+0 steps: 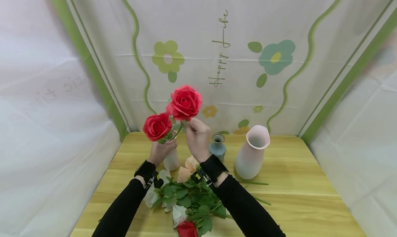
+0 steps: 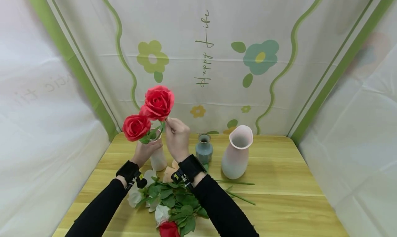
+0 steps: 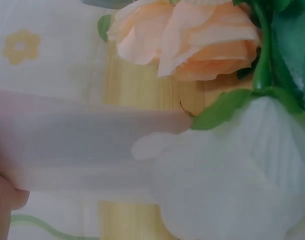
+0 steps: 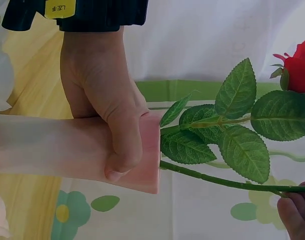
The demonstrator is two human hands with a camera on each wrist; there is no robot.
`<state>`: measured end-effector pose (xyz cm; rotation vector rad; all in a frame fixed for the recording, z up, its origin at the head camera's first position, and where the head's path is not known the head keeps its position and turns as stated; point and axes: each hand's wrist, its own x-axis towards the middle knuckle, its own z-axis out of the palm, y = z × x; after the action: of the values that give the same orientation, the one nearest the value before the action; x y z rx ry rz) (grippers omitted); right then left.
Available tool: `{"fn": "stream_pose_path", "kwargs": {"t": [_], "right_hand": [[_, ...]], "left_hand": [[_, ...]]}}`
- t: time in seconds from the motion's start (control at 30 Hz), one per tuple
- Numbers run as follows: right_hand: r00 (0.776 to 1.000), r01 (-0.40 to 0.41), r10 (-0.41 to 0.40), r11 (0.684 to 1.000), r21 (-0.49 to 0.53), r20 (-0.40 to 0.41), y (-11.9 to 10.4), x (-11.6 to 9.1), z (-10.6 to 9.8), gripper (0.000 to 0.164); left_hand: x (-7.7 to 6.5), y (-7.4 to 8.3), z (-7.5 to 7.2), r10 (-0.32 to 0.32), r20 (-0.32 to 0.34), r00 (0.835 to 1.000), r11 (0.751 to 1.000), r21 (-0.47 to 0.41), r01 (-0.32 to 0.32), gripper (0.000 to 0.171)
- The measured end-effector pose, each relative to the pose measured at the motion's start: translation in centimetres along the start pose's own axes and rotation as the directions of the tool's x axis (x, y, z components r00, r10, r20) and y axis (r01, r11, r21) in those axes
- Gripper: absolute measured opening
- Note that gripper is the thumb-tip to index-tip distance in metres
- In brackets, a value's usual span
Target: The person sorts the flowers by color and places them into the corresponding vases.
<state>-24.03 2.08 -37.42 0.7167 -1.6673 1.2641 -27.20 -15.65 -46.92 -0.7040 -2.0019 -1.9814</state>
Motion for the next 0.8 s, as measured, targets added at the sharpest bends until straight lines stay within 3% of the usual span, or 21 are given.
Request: {"fn": "stream_pose_path", "kwargs": {"t": [0.07, 0.3, 0.5, 0.6, 0.8], "right_hand": [[1.000, 0.007, -0.007, 1.000, -0.011, 0.001, 0.0, 0.1, 0.1, 0.044], [1.000, 0.025, -0.025, 1.000, 0.000, 0.010, -0.3, 0.3, 0.3, 0.031], [0.999, 0.006, -0.006, 1.000, 0.002, 0.052, -0.4, 0.2, 0.5, 0.029], [0.994, -0.018, 0.019, 1.000, -0.008, 0.104, 0.0, -0.2, 0.7, 0.023], [0.983, -0.056, 0.061, 0.998, -0.037, 0.174, 0.8, -1.2, 1.3, 0.017]], "left_hand": [[0.0, 0.0, 0.0, -0.001, 0.005, 1.000, 1.000, -0.017, 0.001, 0.071], [0.0, 0.2, -0.1, -0.037, -0.010, 0.999, 0.999, -0.026, 0.037, 0.072], [0.0, 0.4, -0.2, -0.047, -0.026, 0.999, 0.998, 0.051, 0.049, 0.070], [0.0, 0.5, -0.2, -0.054, -0.033, 0.998, 0.992, 0.115, 0.058, 0.059], [0.0, 1.1, 0.1, -0.146, -0.058, 0.988, 0.969, 0.195, 0.155, 0.056]]}}
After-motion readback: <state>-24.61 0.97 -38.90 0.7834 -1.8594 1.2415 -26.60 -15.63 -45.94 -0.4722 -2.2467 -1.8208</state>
